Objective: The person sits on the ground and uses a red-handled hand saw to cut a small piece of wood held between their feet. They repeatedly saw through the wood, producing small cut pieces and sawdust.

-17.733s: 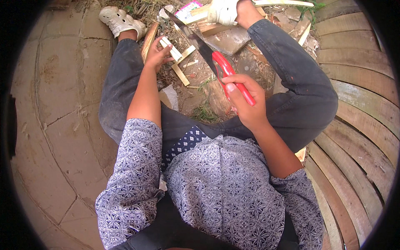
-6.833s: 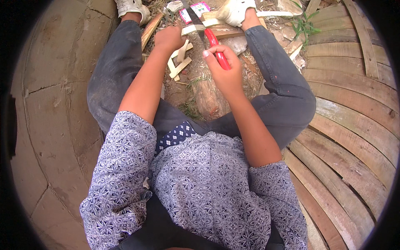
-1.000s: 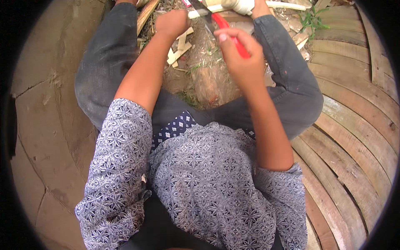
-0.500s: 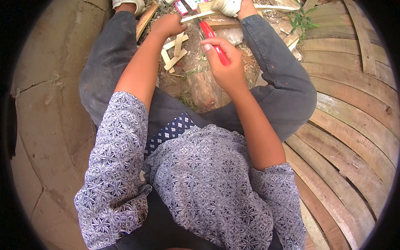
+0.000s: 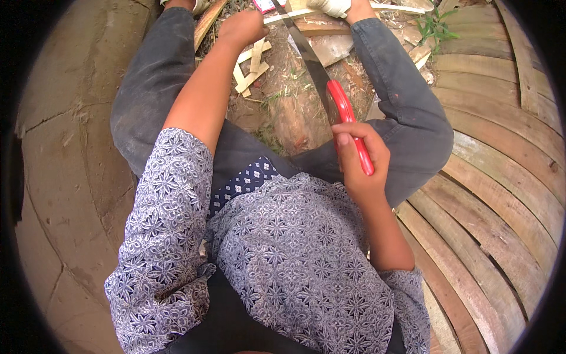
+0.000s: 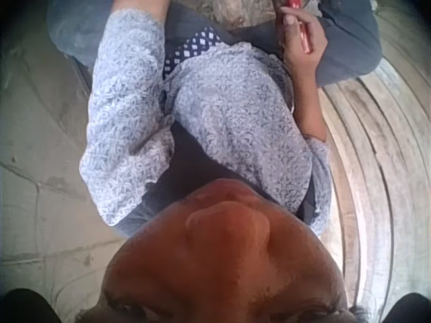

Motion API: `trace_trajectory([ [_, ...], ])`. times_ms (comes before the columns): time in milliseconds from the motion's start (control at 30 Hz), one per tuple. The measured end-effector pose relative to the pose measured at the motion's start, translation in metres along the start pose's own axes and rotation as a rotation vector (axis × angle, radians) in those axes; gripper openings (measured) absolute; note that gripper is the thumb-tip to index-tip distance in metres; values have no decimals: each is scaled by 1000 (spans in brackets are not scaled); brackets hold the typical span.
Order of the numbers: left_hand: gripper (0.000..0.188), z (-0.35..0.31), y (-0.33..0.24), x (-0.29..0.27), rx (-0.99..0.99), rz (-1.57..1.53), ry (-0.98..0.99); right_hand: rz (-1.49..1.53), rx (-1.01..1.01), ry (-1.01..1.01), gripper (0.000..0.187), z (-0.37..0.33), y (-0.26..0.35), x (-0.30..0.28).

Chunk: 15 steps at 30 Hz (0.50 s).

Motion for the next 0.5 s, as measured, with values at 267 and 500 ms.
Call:
trace_trajectory([
  [267,34,2,4,7,-12,11,7,63,-61,6,15,52,12,28],
  [500,33,-2,-1,0,-39,45,83,-41,-79,38,15,55,14,24],
])
Point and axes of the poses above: each hand's wrist, its own z-axis towards the middle knuckle, its own x-axis out of the palm, y = z × x, the point moved 10 cm from there along z, towards the middle knuckle, and after that the axes turned 5 degrees about -y, right-handed, at the moved point
